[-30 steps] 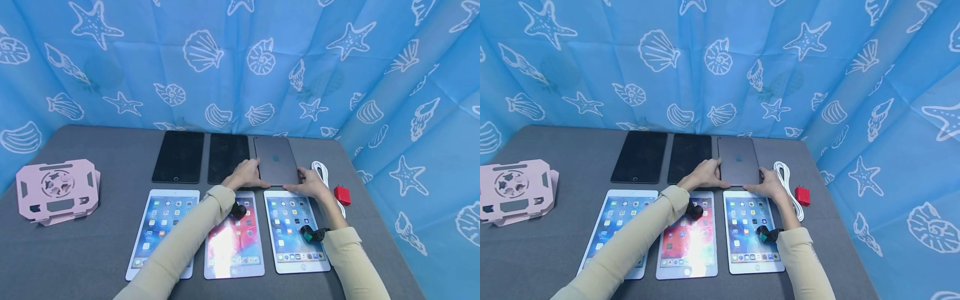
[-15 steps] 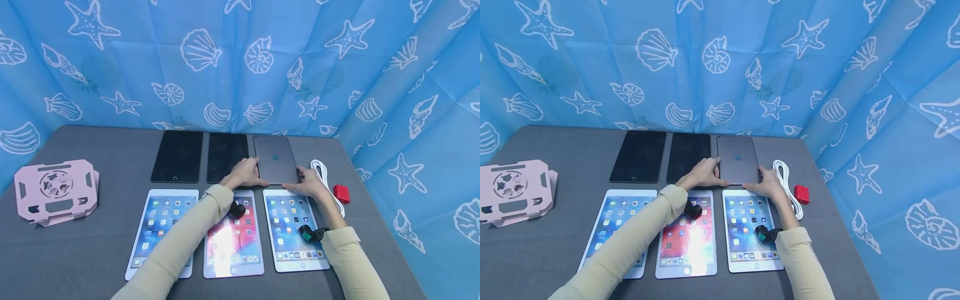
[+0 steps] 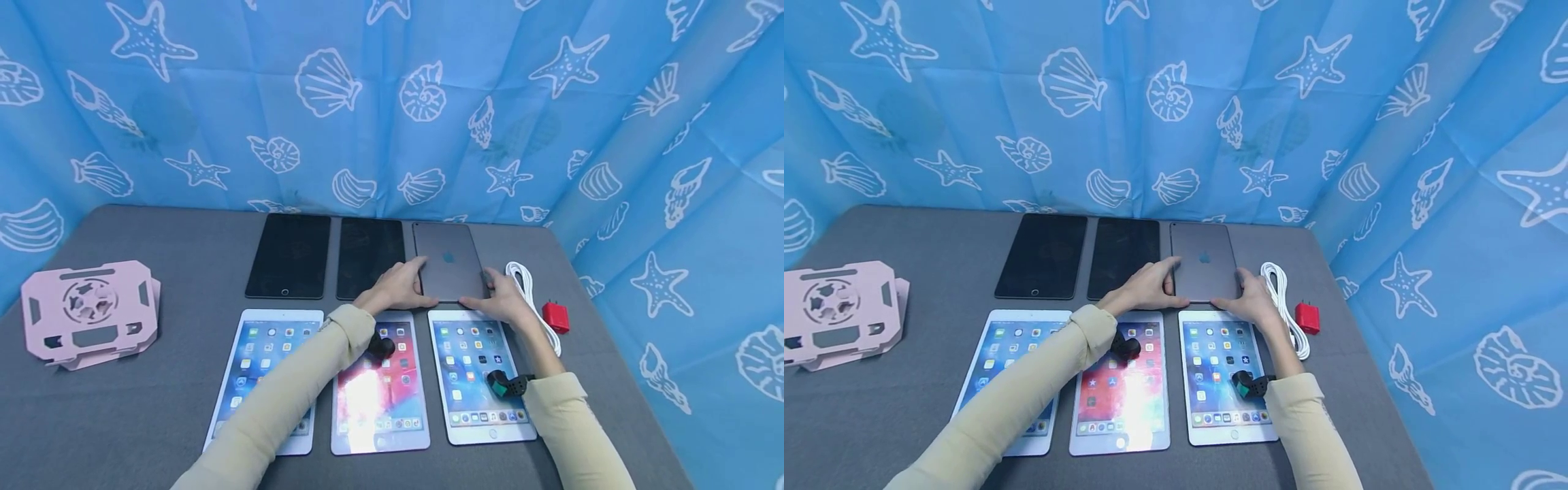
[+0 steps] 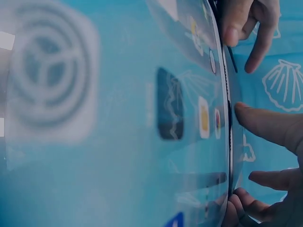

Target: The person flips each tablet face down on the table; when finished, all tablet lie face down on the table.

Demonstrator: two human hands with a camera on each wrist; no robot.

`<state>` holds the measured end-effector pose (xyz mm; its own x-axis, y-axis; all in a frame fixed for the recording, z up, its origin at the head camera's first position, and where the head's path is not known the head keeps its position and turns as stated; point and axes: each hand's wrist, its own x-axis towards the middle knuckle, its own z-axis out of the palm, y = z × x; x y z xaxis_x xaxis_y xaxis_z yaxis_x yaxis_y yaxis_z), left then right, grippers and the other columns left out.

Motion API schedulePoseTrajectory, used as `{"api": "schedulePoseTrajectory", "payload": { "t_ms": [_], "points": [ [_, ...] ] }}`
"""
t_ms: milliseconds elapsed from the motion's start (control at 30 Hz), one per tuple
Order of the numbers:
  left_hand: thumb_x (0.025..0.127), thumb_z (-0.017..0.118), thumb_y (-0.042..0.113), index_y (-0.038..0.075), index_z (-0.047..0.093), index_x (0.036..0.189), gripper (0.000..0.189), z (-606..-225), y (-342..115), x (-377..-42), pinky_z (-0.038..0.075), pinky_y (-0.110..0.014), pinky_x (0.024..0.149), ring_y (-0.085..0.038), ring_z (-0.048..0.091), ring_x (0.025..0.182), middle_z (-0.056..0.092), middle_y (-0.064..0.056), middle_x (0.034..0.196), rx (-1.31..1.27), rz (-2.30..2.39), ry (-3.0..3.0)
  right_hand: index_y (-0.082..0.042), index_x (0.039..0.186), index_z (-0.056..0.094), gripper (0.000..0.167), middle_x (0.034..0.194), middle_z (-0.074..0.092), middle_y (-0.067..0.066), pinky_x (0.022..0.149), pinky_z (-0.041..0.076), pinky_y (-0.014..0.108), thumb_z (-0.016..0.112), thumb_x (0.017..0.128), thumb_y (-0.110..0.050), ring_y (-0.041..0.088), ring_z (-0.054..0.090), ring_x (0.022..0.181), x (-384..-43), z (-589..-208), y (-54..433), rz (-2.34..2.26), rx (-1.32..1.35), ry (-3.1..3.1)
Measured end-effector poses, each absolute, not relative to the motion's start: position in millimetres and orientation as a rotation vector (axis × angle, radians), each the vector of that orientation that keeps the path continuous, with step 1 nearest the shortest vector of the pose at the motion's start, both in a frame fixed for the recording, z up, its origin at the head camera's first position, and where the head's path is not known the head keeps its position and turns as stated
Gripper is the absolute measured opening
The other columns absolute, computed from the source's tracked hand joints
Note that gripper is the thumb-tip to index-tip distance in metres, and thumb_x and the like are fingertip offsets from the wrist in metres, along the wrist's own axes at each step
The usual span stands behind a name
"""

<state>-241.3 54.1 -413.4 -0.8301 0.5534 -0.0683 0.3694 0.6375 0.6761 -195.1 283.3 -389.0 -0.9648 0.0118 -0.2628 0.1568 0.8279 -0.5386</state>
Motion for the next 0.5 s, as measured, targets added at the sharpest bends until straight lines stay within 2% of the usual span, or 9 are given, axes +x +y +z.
{"api": "schedulePoseTrajectory", "payload": {
  "t_ms": [133, 233, 500],
  "points": [
    [0.091, 0.079, 0.033, 0.005, 0.033, 0.158, 0.087, -412.9, 46.6, -240.8, 0.051, -0.026, 0.079, -0.01, 0.059, 0.07, 0.066, -0.002, 0.082, 0.829, 1.081, 2.539, 0.007, 0.159, 0.02, 0.093, 0.154, 0.034, 0.041, 0.112, 0.04, 0.064, 0.073, 0.094, -0.031, 0.056, 0.038, 0.142, -192.6, -384.7, 278.3, -0.849, 0.115, 2.793],
    [0.091, 0.079, 0.03, 0.003, 0.034, 0.158, 0.085, -411.4, 41.2, -240.8, 0.052, -0.028, 0.083, -0.01, 0.059, 0.07, 0.066, -0.003, 0.084, 0.901, 1.136, 2.505, 0.006, 0.158, 0.024, 0.088, 0.152, 0.036, 0.041, 0.111, 0.041, 0.065, 0.073, 0.094, -0.03, 0.056, 0.04, 0.14, -191.4, -381.6, 274.2, -0.865, 0.082, 2.82],
    [0.091, 0.078, 0.031, 0.001, 0.035, 0.156, 0.083, -401.2, 17.1, -241.2, 0.047, -0.023, 0.072, -0.01, 0.053, 0.064, 0.064, -0.005, 0.087, 0.962, 1.132, 2.569, 0.001, 0.159, 0.03, 0.082, 0.149, 0.037, 0.037, 0.105, 0.045, 0.064, 0.073, 0.095, -0.028, 0.053, 0.044, 0.136, -188.6, -368.3, 253.7, -0.954, -0.034, 2.834]
  ]
}}
